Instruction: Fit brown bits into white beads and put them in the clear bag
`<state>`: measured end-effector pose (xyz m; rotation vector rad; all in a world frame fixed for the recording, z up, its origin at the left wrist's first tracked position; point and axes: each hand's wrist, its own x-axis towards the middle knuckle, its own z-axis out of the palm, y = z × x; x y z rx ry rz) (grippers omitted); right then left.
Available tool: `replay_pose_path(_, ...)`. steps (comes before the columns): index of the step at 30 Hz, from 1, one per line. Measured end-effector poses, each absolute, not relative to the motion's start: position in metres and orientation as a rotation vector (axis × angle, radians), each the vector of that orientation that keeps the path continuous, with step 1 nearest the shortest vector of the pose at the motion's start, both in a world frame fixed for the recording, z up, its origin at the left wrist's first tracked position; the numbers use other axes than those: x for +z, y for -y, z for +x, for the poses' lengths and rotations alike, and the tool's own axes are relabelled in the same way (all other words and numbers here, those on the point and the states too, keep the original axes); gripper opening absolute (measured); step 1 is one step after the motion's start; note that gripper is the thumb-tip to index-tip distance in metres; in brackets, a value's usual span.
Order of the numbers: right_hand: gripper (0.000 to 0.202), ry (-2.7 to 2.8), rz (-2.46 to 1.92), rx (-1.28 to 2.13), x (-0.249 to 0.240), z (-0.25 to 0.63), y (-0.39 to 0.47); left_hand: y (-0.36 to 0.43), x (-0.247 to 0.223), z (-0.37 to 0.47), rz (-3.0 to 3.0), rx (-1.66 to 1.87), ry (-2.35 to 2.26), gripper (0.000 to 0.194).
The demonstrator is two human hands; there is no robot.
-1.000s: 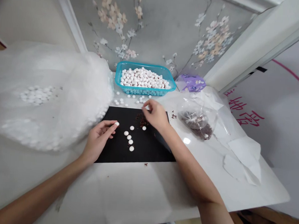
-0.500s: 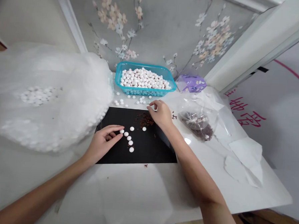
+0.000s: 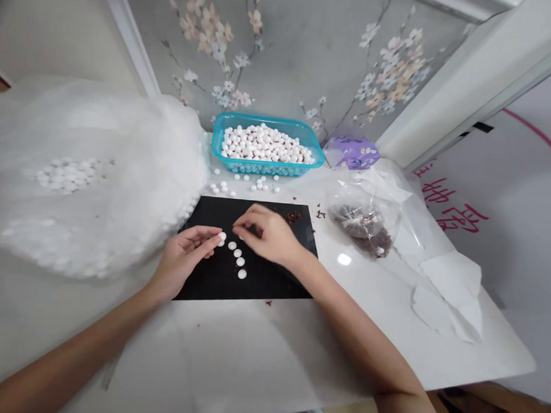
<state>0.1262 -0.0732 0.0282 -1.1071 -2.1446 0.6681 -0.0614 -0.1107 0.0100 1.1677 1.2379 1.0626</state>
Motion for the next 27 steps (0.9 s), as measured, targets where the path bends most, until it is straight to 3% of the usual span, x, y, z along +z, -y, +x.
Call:
replay_pose_path(4,0.013,2.229,-1.297,0.47,0.022,0.143,0.05,0.111,0.008,-0.062,1.158,1.084,-1.228,0.025)
replay_pose_path(12,0.013,2.373,-1.347,0.409,0.012,0.136,0.046,0.112,0.011,-0.062,1.202,1.044,-1.256,0.024)
replay_pose_path(22,0.016,1.723,-1.076,1.164,0.03,0.111,0.077,0.109,0.009,-0.063,1.068,1.103,-1.174,0.027)
replay_pose_path(27,0.018,1.689,-1.05,1.27,0.029,0.106,0.082,0.109,0.009,-0.063,1.063,1.118,-1.119,0.021)
